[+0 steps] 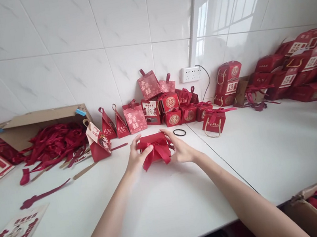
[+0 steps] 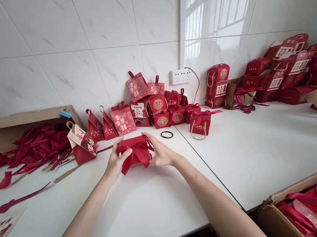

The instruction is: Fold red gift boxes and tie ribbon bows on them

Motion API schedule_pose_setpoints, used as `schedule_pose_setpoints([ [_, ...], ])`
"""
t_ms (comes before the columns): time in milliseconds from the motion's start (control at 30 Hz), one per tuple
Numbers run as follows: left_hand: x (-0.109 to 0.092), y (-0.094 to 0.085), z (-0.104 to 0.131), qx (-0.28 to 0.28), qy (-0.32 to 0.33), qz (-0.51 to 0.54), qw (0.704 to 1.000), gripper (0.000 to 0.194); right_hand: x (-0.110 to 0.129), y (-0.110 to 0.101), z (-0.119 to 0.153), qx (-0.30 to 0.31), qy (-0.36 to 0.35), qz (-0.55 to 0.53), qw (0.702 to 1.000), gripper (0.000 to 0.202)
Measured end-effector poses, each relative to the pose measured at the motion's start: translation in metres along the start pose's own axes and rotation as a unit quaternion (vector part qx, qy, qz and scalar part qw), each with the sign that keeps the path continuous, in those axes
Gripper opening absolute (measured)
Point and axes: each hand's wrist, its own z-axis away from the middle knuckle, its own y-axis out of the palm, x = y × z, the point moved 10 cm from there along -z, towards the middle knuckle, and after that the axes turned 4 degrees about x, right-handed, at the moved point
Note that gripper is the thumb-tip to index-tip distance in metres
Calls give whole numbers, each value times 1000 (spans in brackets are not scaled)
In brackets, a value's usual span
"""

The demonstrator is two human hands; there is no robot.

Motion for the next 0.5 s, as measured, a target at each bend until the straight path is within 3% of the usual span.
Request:
schedule_pose_setpoints([
  [100,1,11,2,53,-22,25,998,70,8,-9,5,24,38,55,997,105],
  [167,-4,11,4,49,-6,15,999,64,15,-29,13,18,92,91,991,100],
  [200,-6,11,5,44,-1,9,999,62,22,-44,17,-4,117,101,988,91],
  [267,-5,12,5,39,-8,11,999,59,40,-71,25,-70,139,84,984,52],
  [300,-4,12,6,37,-14,17,999,58,46,-70,26,-53,155,52,985,35],
  [367,-4,13,5,34,-15,26,999,56,43,-28,31,103,224,-25,969,39],
  [433,-5,12,5,25,-5,18,1000,55,33,34,51,296,317,-83,898,47],
  [500,-7,9,4,13,8,3,1000,54,24,78,59,345,360,-145,854,52],
])
